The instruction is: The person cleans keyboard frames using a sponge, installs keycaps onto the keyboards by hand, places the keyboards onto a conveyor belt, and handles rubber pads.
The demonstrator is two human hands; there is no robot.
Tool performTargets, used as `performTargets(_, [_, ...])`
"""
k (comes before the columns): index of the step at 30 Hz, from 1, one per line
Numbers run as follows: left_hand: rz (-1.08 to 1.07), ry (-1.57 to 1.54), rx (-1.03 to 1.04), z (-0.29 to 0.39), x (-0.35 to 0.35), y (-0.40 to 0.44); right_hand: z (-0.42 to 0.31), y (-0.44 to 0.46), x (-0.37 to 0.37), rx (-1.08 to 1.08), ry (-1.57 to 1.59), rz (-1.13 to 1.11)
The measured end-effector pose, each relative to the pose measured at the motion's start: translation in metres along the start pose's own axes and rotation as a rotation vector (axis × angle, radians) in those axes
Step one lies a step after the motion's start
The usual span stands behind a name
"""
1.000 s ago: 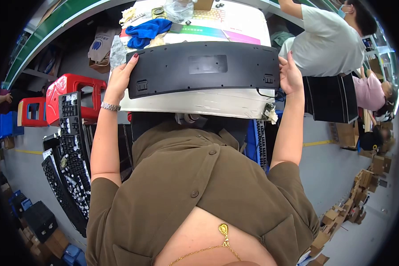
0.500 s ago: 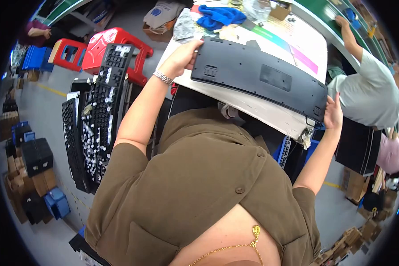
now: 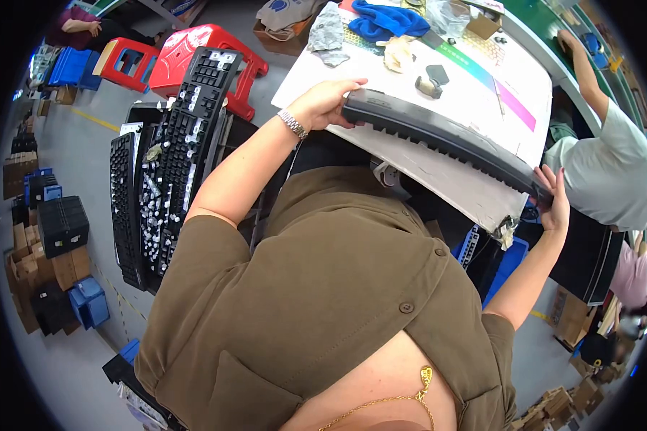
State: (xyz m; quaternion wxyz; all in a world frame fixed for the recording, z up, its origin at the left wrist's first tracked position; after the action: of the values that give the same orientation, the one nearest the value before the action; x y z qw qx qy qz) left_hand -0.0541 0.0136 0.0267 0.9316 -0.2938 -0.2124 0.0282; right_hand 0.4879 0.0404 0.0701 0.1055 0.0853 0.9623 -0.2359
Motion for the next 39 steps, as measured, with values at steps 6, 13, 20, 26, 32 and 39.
performTargets(6, [0.057, -0.127, -0.246, -0.018, -0.013, 0.017, 0.002, 0.021, -0.010, 0.037, -0.237, 0.104])
performTargets(13, [0.187, 0.687, 0.360, 0.014, -0.026, 0.008, -0.004, 0.045, -0.006, 0.077, -0.211, 0.196])
performTargets(20, [-0.059, 0.326, 0.801, 0.009, 0.035, -0.005, -0.013, 0.042, -0.003, 0.130, -0.233, 0.184])
performTargets(26, [-0.043, 0.329, 0.771, 0.013, 0.049, 0.000, 0.065, 0.072, -0.084, -0.028, -0.307, 0.405])
performTargets(32, [-0.037, 0.350, 0.780, 0.014, 0.052, 0.000, 0.188, 0.078, -0.086, 0.099, -0.547, -0.004])
performTargets(39, [-0.005, 0.383, 0.778, 0.016, 0.055, -0.002, 0.190, 0.056, -0.064, -0.035, -0.192, 0.002])
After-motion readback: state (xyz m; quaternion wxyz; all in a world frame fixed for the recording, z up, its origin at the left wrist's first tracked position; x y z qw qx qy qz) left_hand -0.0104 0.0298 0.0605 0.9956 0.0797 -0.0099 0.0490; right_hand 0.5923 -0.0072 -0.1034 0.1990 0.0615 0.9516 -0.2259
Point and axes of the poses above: each hand's wrist, its own y-axis towards the middle knuckle, its own x-axis out of the palm, z = x × y, the point moved 4 cm from there along y, towards the middle knuckle, and after that the axes turned 10 degrees about -y, right-handed, at the moved point
